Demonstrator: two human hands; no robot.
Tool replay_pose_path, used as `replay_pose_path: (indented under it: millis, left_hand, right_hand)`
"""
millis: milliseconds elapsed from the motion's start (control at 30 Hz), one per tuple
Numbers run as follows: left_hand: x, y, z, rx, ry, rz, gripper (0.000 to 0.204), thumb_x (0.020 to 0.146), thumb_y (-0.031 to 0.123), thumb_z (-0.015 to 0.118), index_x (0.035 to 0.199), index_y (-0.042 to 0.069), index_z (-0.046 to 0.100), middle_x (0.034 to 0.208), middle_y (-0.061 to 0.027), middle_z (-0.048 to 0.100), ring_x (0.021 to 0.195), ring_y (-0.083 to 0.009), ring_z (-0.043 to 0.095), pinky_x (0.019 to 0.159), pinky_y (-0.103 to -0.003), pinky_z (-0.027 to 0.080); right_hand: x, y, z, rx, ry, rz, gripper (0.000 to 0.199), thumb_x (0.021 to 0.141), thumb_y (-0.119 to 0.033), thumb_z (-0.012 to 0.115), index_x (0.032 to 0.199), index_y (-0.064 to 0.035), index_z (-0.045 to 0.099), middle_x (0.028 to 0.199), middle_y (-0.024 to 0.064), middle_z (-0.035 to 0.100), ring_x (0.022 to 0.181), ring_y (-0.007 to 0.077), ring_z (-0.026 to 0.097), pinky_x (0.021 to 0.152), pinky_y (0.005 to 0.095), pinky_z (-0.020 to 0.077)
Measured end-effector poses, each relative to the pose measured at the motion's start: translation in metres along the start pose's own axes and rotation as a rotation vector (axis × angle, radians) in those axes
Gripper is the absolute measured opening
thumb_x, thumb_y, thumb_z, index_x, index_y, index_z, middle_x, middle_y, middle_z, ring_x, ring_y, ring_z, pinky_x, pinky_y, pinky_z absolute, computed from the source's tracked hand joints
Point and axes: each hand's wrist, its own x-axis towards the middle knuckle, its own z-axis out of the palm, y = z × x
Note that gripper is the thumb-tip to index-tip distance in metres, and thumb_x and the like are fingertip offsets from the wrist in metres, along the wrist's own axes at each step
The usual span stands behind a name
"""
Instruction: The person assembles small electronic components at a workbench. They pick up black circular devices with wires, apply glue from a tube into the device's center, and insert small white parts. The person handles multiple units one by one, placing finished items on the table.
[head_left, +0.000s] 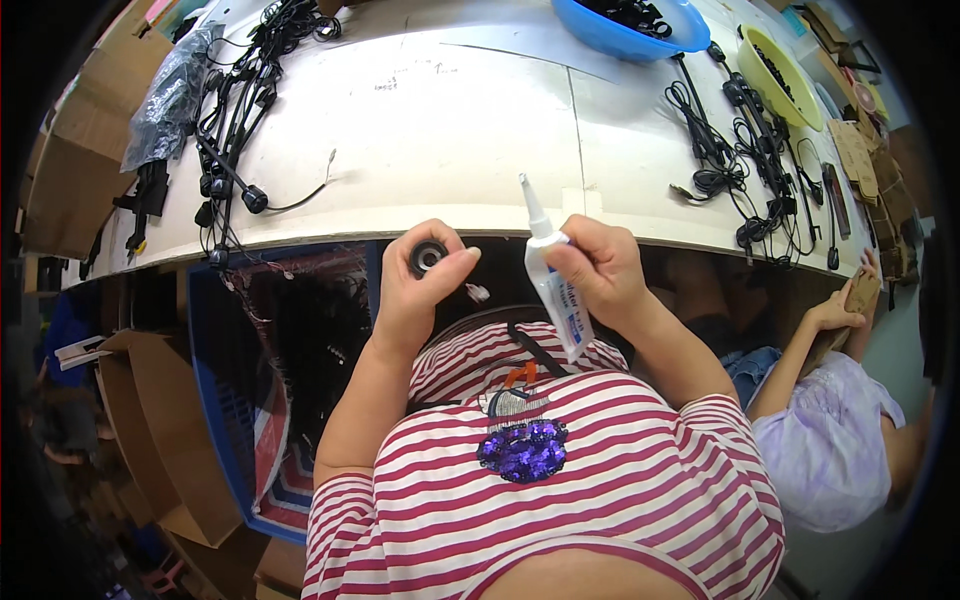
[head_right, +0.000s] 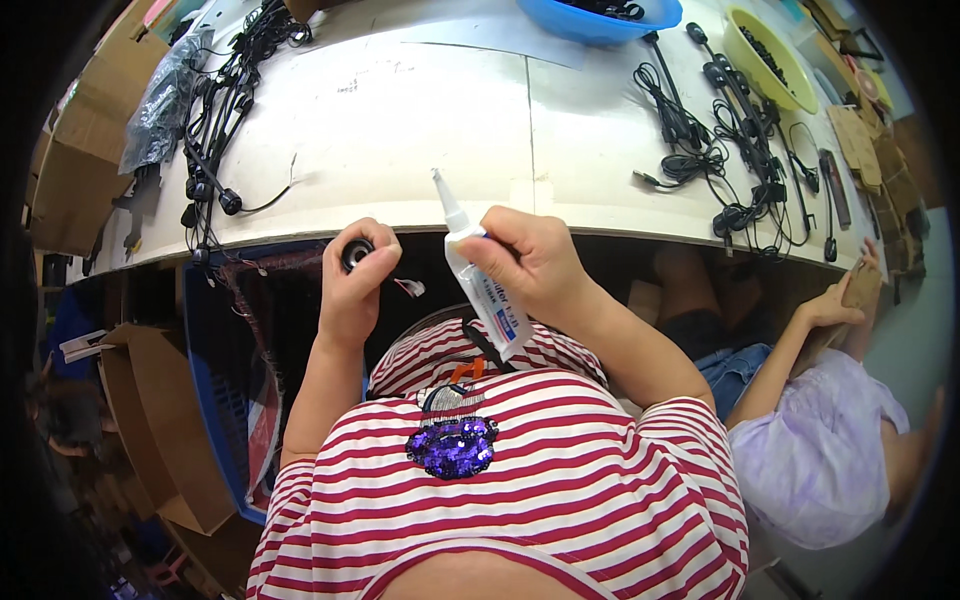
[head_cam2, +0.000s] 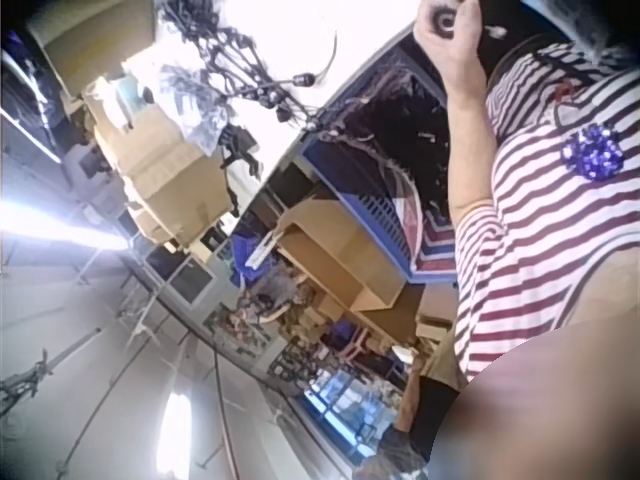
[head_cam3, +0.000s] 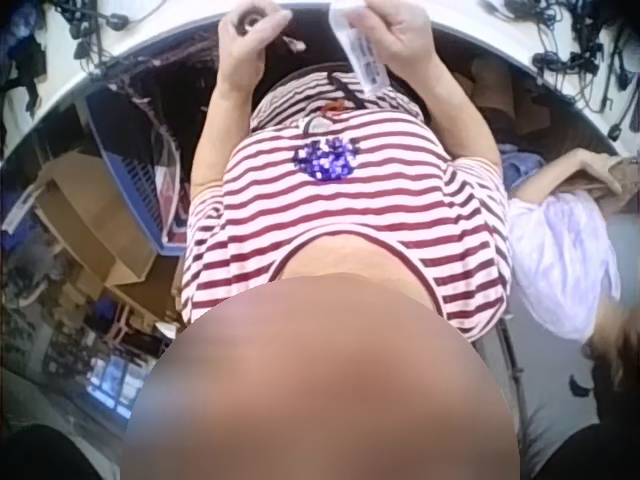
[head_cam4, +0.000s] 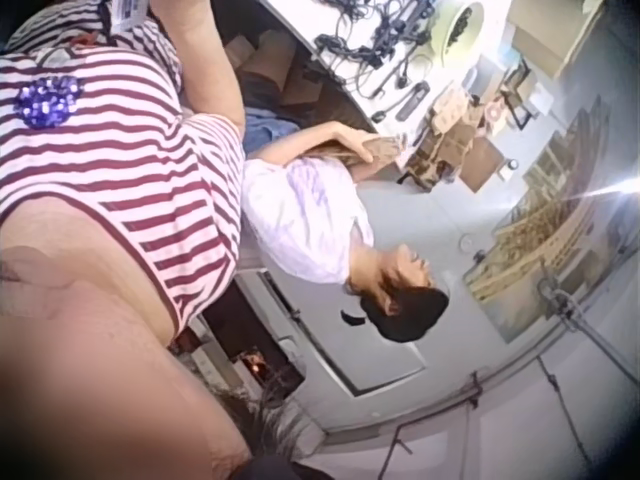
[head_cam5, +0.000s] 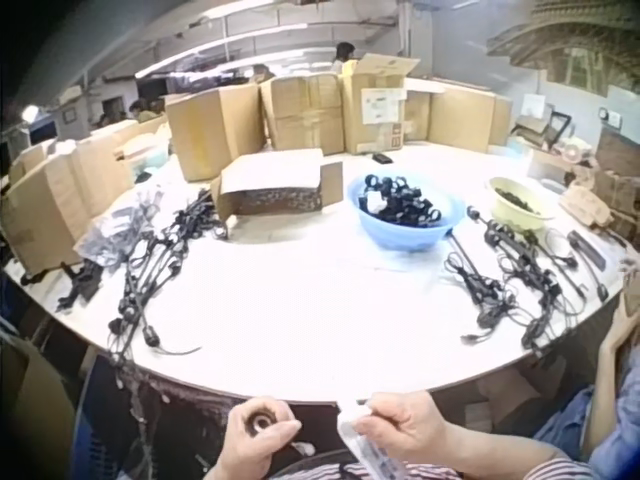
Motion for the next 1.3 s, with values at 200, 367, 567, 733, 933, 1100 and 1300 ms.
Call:
replay_pose_path:
  millis: [200, 367, 567, 733, 933, 1100, 1300]
  left_hand:
    - [-0.004, 0.013, 0.028, 0.100, -0.061, -0.088, 0.026, 0.072, 0.008, 0.068, 0.095, -0.002, 0.062, 0.080, -0.0027, 0.060, 0.069, -0.0060, 0.054, 0.063, -0.019, 0.045]
    - [-0.001, 0.005, 0.025, 0.110, -0.024, -0.154, 0.021, 0.067, 0.004, 0.065, 0.087, -0.003, 0.064, 0.077, -0.0025, 0.062, 0.070, -0.0070, 0.055, 0.065, -0.021, 0.045]
    - [-0.003, -0.005, 0.030, 0.136, 0.168, -0.121, 0.021, 0.065, 0.000, 0.071, 0.081, -0.001, 0.059, 0.077, -0.0046, 0.057, 0.066, -0.0092, 0.052, 0.058, -0.021, 0.043]
    - [-0.006, -0.020, 0.030, -0.043, 0.154, -0.084, 0.036, 0.077, 0.010, 0.064, 0.105, -0.003, 0.046, 0.088, -0.0086, 0.054, 0.077, -0.0145, 0.055, 0.070, -0.024, 0.044]
    - [0.000, -0.012, 0.035, -0.094, 0.111, -0.094, 0.027, 0.076, 0.007, 0.066, 0.095, -0.004, 0.051, 0.086, -0.0099, 0.057, 0.078, -0.0156, 0.055, 0.073, -0.026, 0.044]
    - [-0.001, -0.004, 0.033, 0.057, 0.122, -0.167, 0.017, 0.066, 0.008, 0.068, 0.079, -0.002, 0.062, 0.079, -0.0031, 0.059, 0.071, -0.0084, 0.052, 0.066, -0.022, 0.041]
    - [-0.006, -0.003, 0.028, -0.069, 0.039, -0.199, 0.015, 0.069, 0.005, 0.065, 0.083, -0.002, 0.064, 0.071, 0.0007, 0.060, 0.063, -0.0022, 0.050, 0.057, -0.016, 0.040]
  right_hand:
    - [-0.001, 0.011, 0.012, -0.266, 0.026, -0.188, 0.020, 0.079, -0.017, 0.065, 0.070, -0.0021, 0.054, 0.058, 0.0111, 0.049, 0.047, 0.0237, 0.048, 0.044, 0.0295, 0.0380]
    - [-0.002, 0.014, 0.018, -0.213, 0.052, -0.185, 0.017, 0.081, -0.019, 0.061, 0.074, -0.0035, 0.057, 0.059, 0.0119, 0.053, 0.051, 0.0271, 0.055, 0.046, 0.0328, 0.0419]
    - [-0.001, 0.017, 0.012, -0.257, 0.101, -0.183, 0.023, 0.075, -0.027, 0.065, 0.071, -0.0076, 0.054, 0.059, 0.0111, 0.052, 0.055, 0.0302, 0.055, 0.049, 0.0356, 0.0435]
    - [-0.004, 0.022, 0.015, -0.272, 0.176, -0.233, 0.027, 0.080, -0.030, 0.059, 0.073, -0.0048, 0.052, 0.061, 0.0133, 0.054, 0.056, 0.0335, 0.056, 0.049, 0.0374, 0.0439]
    - [-0.003, 0.018, 0.018, -0.186, 0.201, -0.200, 0.025, 0.082, -0.027, 0.058, 0.071, -0.0046, 0.051, 0.060, 0.0139, 0.054, 0.057, 0.0337, 0.056, 0.050, 0.0378, 0.0434]
    - [-0.001, 0.029, 0.025, -0.221, 0.139, -0.232, 0.024, 0.082, -0.025, 0.058, 0.068, -0.0053, 0.052, 0.061, 0.0132, 0.054, 0.054, 0.0313, 0.055, 0.047, 0.0361, 0.0427]
    - [-0.004, 0.025, 0.032, -0.045, 0.061, -0.193, 0.020, 0.084, -0.020, 0.058, 0.077, -0.0016, 0.058, 0.061, 0.0103, 0.053, 0.052, 0.0228, 0.054, 0.047, 0.0290, 0.0413]
